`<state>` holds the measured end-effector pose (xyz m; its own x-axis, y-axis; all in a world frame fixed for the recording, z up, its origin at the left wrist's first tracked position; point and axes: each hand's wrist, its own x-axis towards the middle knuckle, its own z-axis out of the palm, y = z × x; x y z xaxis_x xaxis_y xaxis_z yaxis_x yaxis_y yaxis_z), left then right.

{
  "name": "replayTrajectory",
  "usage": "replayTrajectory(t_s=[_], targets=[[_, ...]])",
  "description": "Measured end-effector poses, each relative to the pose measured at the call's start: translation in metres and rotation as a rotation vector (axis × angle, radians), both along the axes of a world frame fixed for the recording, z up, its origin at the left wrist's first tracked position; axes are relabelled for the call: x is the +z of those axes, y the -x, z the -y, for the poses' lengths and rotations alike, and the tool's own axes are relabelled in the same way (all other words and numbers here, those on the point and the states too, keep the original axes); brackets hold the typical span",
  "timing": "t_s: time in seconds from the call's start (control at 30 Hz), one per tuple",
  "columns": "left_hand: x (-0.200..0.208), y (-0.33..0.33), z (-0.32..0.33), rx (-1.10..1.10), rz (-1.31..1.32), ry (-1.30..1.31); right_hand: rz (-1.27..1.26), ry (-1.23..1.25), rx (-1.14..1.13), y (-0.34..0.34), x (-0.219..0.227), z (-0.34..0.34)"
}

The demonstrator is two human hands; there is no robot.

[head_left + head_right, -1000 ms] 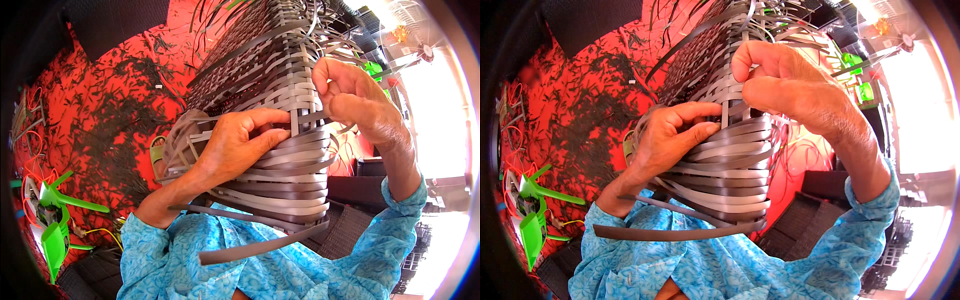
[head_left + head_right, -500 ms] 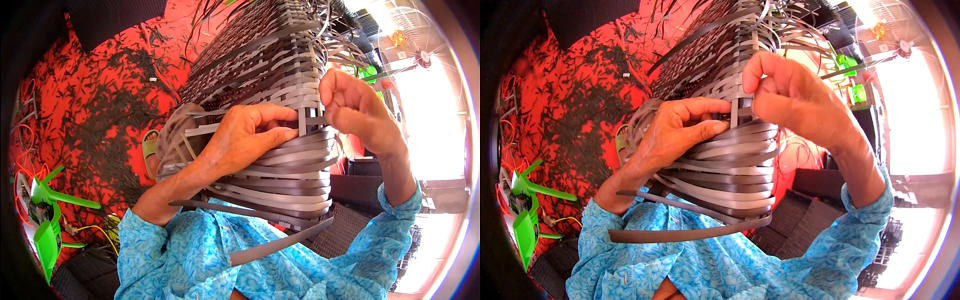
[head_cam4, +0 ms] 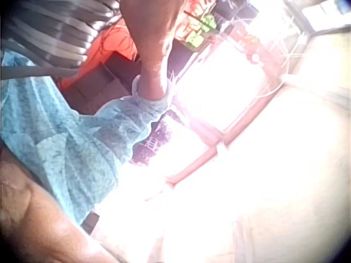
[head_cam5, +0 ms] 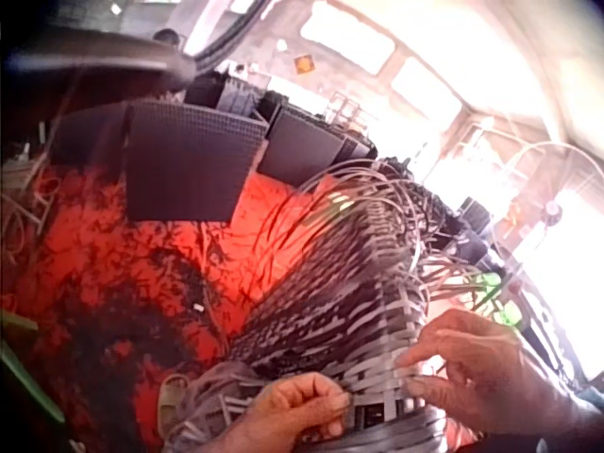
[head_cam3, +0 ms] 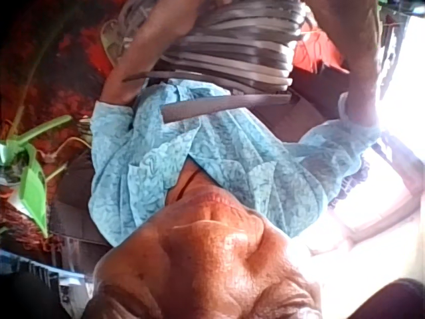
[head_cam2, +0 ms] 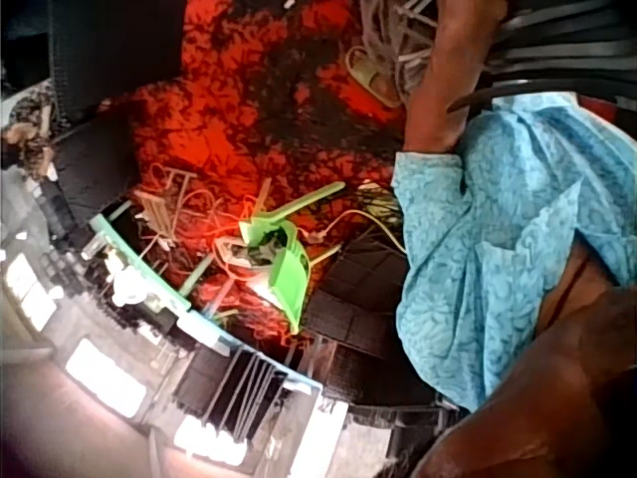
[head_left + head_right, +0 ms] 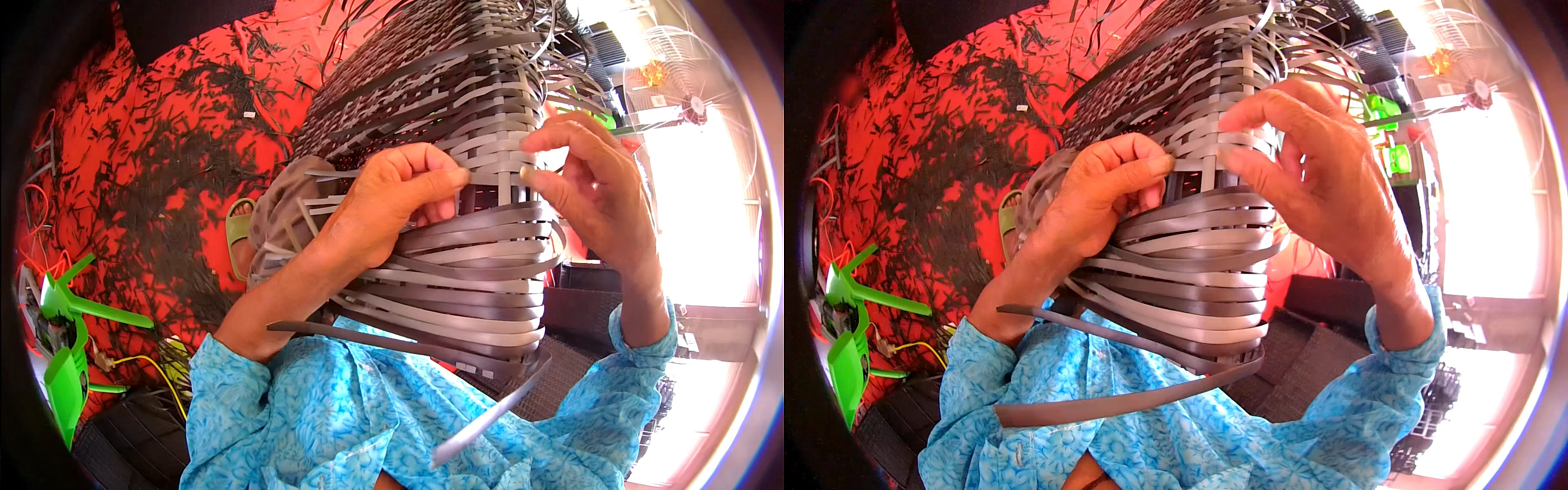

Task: The person weaves plastic strips into a wicker furniture frame by hand, repeatedly interlacing the strips through the existing weave and tucking the ends into place.

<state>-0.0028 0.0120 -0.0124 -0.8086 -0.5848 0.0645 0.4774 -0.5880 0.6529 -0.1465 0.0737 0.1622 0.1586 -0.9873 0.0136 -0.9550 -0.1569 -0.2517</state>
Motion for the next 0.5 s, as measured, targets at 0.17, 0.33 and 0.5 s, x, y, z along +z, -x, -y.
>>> replayTrajectory(t_s=[0.17, 0.33, 0.5], targets=[[-0.007, -0.006, -0.010, 0.092, -0.116, -0.055, -0.127, 0.017, 0.188, -0.010, -0.007, 0.013], [-0.008, -0.008, -0.009, 0.157, -0.163, -0.015, -0.401, -0.020, 0.244, -0.021, -0.009, 0.018], [-0.012, -0.008, -0.021, 0.153, -0.199, -0.066, -0.218, -0.109, 0.161, -0.030, -0.011, 0.031]])
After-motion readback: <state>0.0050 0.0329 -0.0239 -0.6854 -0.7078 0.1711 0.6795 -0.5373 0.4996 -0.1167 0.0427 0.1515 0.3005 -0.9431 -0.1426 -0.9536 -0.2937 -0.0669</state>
